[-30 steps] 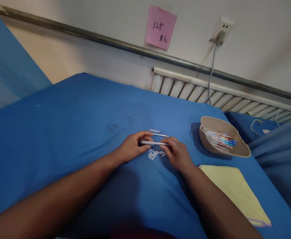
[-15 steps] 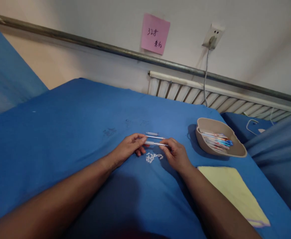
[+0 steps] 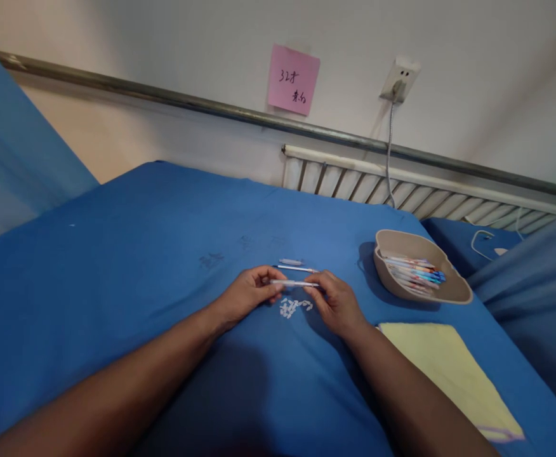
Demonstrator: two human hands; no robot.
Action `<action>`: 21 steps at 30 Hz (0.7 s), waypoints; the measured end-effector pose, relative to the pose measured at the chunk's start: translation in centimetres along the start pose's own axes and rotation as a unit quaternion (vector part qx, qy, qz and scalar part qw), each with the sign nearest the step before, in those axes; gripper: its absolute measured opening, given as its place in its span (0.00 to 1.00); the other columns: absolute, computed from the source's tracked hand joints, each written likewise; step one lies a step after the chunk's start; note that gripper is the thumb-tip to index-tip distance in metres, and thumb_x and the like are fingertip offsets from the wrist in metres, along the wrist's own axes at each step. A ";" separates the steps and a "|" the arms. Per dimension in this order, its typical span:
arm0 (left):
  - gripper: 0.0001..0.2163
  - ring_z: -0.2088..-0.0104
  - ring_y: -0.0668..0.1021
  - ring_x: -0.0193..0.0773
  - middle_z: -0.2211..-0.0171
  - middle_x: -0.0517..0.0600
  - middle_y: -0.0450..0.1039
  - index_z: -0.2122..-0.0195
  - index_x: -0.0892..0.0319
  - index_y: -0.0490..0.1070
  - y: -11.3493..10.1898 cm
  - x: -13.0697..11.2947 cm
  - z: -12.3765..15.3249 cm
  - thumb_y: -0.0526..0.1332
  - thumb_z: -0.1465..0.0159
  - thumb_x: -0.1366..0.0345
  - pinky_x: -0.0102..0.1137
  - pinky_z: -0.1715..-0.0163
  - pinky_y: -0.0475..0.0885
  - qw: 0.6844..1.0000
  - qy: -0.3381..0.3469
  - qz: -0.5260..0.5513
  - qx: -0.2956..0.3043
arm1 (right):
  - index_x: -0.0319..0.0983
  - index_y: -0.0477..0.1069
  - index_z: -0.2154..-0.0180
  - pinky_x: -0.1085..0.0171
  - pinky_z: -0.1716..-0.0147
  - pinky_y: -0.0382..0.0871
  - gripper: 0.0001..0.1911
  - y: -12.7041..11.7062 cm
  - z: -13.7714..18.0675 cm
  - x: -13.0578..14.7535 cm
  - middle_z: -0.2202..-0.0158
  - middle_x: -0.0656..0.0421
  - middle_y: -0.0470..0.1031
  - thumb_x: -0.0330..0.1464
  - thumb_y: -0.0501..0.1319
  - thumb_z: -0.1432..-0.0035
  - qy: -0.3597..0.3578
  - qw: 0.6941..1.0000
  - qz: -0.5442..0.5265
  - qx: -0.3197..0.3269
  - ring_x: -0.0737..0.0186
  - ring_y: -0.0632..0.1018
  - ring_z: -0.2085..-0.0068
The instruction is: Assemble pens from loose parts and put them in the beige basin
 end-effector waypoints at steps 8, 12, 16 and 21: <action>0.17 0.73 0.75 0.33 0.67 0.52 0.74 0.59 0.62 0.69 0.2 -0.1 0.2 0.59 0.42 0.53 0.28 0.74 0.69 1.000 -0.025 0.011 0.006 | 0.41 0.69 0.60 0.63 0.59 0.65 0.08 0.3 0.1 0.2 0.66 0.57 0.74 0.33 0.53 0.39 -0.014 1.000 0.025 0.003 0.61 0.73 0.63; 0.14 0.78 0.71 0.29 0.76 0.47 0.71 0.70 0.62 0.69 0.0 0.3 -0.1 0.63 0.45 0.54 0.26 0.77 0.66 0.999 -0.013 -0.033 -0.012 | 0.40 0.68 0.60 0.64 0.61 0.64 0.08 0.2 0.2 0.1 0.66 0.57 0.73 0.32 0.53 0.39 -0.026 0.999 0.035 -0.004 0.61 0.73 0.63; 0.20 0.64 0.74 0.35 0.61 0.51 0.73 0.58 0.60 0.69 -0.1 -0.3 0.2 0.69 0.51 0.63 0.28 0.66 0.69 0.999 0.046 -0.001 -0.013 | 0.40 0.68 0.60 0.63 0.60 0.64 0.07 0.3 0.2 0.0 0.66 0.57 0.73 0.33 0.53 0.38 -0.034 0.999 0.021 -0.007 0.62 0.73 0.64; 0.19 0.76 0.73 0.31 0.70 0.52 0.74 0.62 0.63 0.69 0.1 -0.1 0.1 0.57 0.40 0.50 0.27 0.77 0.67 0.999 -0.035 0.027 0.010 | 0.40 0.68 0.60 0.64 0.62 0.64 0.07 0.3 0.2 0.2 0.67 0.57 0.73 0.33 0.53 0.38 -0.033 0.999 0.018 -0.014 0.62 0.72 0.64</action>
Point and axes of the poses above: each hand's wrist, its own z-axis away from the middle knuckle, its own y-axis out of the palm, x = y × z, the point moved 1 cm from there along -z, towards the middle knuckle
